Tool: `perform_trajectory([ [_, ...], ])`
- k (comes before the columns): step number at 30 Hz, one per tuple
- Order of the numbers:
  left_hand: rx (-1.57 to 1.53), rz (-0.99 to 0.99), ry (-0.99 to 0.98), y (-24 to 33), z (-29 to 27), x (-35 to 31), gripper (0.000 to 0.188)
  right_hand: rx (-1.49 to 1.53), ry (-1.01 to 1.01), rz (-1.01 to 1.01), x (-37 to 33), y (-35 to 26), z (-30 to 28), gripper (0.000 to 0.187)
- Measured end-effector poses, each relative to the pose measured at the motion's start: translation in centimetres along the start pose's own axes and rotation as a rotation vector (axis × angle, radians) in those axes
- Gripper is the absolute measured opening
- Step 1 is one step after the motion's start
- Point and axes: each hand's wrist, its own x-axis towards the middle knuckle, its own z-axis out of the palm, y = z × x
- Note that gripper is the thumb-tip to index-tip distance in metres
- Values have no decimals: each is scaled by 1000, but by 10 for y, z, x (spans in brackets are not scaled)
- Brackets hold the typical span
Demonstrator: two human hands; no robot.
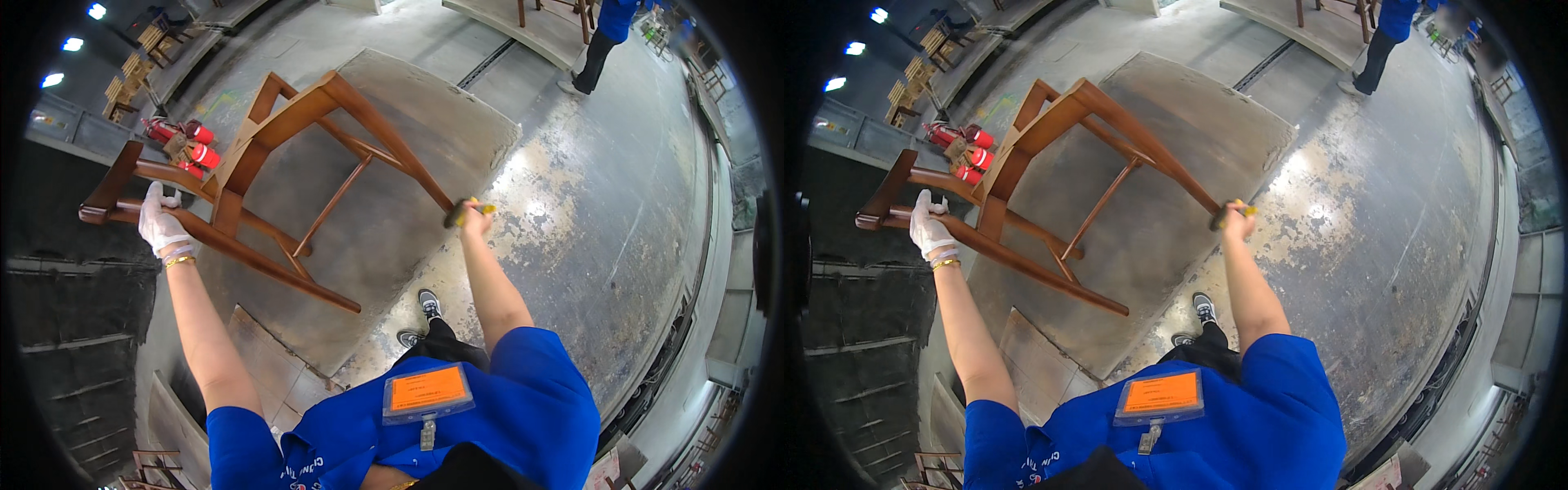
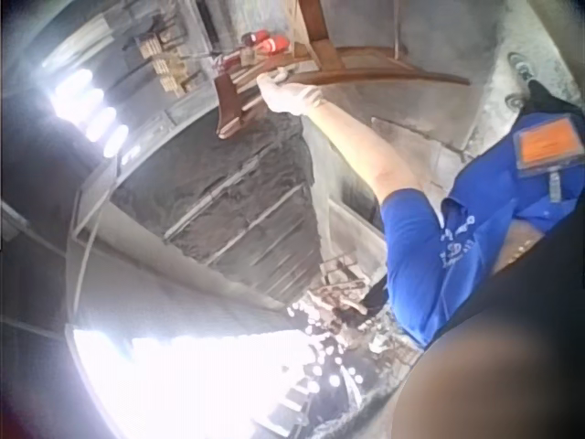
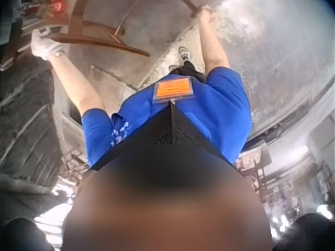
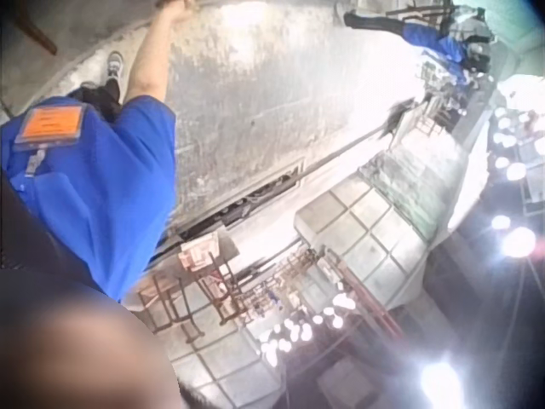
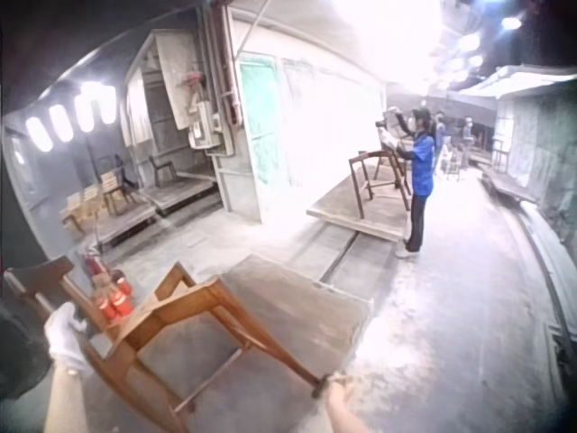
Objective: The person applies a finish to wooden chairs using a brush. They systematically coat the legs, seat frame, and backrest of each chair, repositioning the furniture as needed to reach all surfaces.
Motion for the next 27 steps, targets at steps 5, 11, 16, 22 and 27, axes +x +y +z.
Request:
perform_trajectory([
  [5,42,-51,17,-5,-2,12,28,526,-762,-212,-82,-87,65,13],
  [11,47,-24,-6,-19,-6,34,25,702,-916,27,-22,-42,22,16],
  [16,-9,-26,-31,-24,-8,42,25,254,-91,62,32,31,1,7],
  [22,37,66,-59,-17,1,36,18,158,-250,-937,-133,-75,97,5],
  [27,-93,-59,-13,-3,10,27,20,251,-664,-1581,-248,-178,109,13],
])
